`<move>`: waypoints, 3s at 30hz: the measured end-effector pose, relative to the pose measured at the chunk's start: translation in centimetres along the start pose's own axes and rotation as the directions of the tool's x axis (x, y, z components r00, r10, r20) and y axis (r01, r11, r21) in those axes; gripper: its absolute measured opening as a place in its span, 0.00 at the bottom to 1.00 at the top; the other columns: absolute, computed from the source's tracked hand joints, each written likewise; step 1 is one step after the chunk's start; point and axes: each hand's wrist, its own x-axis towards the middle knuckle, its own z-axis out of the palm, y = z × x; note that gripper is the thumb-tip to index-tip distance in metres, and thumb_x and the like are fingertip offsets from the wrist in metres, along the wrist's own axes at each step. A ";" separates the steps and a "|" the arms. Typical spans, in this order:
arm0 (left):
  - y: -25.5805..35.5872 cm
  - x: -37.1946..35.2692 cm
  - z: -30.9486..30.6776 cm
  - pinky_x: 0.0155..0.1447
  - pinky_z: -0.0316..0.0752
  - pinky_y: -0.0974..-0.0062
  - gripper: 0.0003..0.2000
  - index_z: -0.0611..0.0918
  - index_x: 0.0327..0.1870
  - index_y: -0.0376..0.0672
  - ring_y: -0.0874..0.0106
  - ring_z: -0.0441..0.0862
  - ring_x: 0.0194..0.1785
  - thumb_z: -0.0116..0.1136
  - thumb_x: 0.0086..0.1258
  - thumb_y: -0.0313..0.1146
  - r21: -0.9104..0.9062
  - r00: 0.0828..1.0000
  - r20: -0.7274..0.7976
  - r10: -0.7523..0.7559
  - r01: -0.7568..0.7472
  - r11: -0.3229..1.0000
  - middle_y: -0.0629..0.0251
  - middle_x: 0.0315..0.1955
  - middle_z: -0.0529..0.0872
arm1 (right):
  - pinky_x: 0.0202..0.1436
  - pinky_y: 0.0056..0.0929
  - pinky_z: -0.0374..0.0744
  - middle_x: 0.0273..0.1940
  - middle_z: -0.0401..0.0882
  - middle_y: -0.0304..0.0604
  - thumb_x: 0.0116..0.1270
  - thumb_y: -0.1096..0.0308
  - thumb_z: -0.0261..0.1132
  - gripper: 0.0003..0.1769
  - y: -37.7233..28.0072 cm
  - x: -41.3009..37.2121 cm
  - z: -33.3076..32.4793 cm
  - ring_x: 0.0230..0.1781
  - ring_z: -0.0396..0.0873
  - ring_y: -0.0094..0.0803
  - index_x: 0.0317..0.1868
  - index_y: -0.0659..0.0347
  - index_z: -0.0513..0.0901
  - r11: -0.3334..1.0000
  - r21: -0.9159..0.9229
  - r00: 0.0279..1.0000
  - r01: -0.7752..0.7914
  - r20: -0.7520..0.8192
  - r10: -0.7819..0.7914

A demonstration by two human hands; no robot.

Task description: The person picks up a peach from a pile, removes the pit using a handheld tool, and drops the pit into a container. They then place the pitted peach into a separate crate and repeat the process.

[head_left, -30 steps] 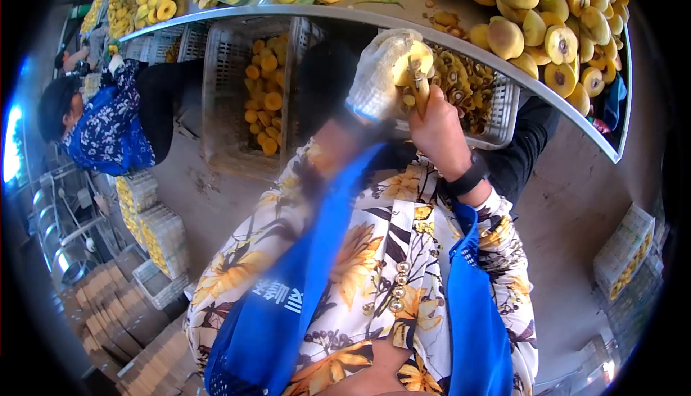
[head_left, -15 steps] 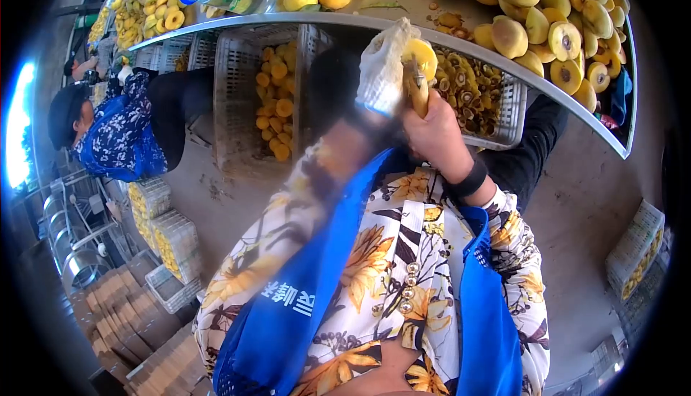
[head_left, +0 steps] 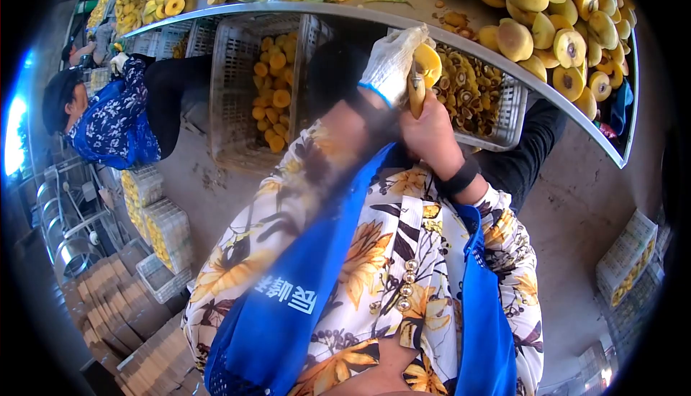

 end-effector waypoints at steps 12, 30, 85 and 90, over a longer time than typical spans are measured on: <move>-0.9 -0.2 -1.6 0.32 0.75 0.75 0.13 0.77 0.41 0.36 0.70 0.79 0.31 0.55 0.66 0.38 -0.249 0.996 0.068 -0.065 0.080 0.965 0.61 0.29 0.81 | 0.13 0.18 0.63 0.20 0.65 0.34 0.59 0.76 0.52 0.05 -3.0 -0.8 -1.6 0.11 0.58 0.16 0.36 0.58 0.67 0.513 0.660 0.821 -0.549 0.540 0.185; -0.1 1.1 -12.8 0.37 0.80 0.70 0.21 0.74 0.41 0.40 0.65 0.81 0.30 0.51 0.65 0.53 -0.784 0.986 -0.020 -0.167 0.088 0.614 0.60 0.27 0.81 | 0.11 0.17 0.64 0.16 0.67 0.34 0.62 0.76 0.53 0.04 0.2 0.1 1.0 0.10 0.65 0.19 0.38 0.61 0.68 0.897 0.442 0.999 0.004 0.029 -0.018; 1.2 0.7 -1.7 0.49 0.75 0.71 0.15 0.76 0.48 0.40 0.59 0.79 0.46 0.56 0.57 0.27 0.179 0.950 0.079 0.301 -0.310 0.934 0.54 0.42 0.80 | 0.31 0.51 0.73 0.25 0.74 0.67 0.60 0.72 0.54 0.11 -3.0 -0.6 -3.0 0.29 0.74 0.63 0.39 0.69 0.65 0.895 -0.382 0.963 0.230 -0.047 -0.267; 1.0 -0.6 1.8 0.46 0.75 0.68 0.13 0.75 0.46 0.38 0.60 0.79 0.44 0.54 0.59 0.27 0.034 0.914 -0.212 0.345 -0.346 0.938 0.53 0.41 0.79 | 0.31 0.48 0.73 0.26 0.75 0.65 0.60 0.71 0.56 0.11 -2.2 0.0 -2.0 0.31 0.75 0.61 0.39 0.69 0.65 0.938 -0.310 0.948 0.156 -0.221 -0.231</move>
